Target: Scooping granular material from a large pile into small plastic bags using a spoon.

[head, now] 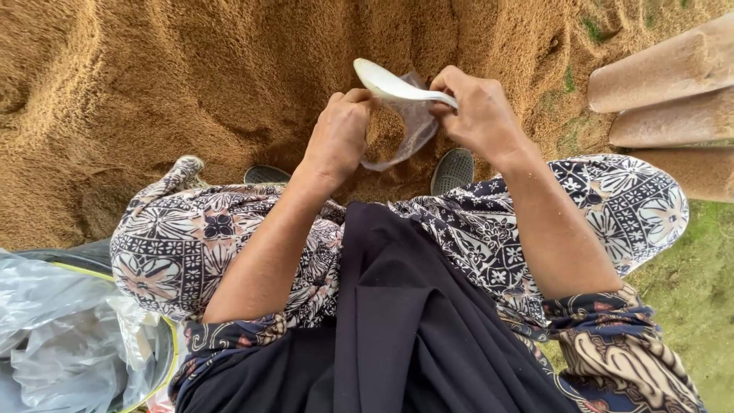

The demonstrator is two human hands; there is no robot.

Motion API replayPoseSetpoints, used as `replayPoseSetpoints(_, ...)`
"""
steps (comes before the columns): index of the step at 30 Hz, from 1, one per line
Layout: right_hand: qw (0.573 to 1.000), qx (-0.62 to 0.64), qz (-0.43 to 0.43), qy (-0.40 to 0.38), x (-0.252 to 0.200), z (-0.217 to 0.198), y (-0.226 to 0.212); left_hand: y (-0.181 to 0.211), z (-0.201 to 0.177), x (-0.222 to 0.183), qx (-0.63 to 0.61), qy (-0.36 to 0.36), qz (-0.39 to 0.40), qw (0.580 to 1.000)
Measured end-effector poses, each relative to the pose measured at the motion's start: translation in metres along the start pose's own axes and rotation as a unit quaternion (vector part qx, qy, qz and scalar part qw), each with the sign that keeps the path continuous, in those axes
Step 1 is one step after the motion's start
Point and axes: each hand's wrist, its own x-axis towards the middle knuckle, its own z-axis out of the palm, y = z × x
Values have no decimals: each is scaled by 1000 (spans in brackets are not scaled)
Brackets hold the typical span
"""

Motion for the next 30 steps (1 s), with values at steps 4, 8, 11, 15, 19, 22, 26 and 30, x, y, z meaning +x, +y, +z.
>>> replayPoseSetpoints(4,996,-61,-49,44,-10,-17,1,-7,-2,0,-4,15,-6,1000)
replayPoseSetpoints(8,996,-69,-48,-6,-39,-55,-33,-24,13,3,-16,-20,-44,999)
replayPoseSetpoints(11,989,-131,-31,-54,-55,-68,-40,-16,3,3,-22,4,-28,999)
replayPoseSetpoints(15,975,-189,-31,-116,-57,-59,-67,-32,19,6,7,34,40,999)
replayPoseSetpoints(19,949,-281,-33,-139,-36,-24,-63,-29,12,4,-12,36,52,998)
replayPoseSetpoints(22,953,-270,-49,-130,-18,4,-52,-24,7,1,1,26,53,998)
replayPoseSetpoints(26,957,-254,-66,-122,5,36,-32,-32,14,4,7,29,53,998)
replayPoseSetpoints(30,958,-250,-74,-118,22,52,-24,-27,8,0,1,13,49,999)
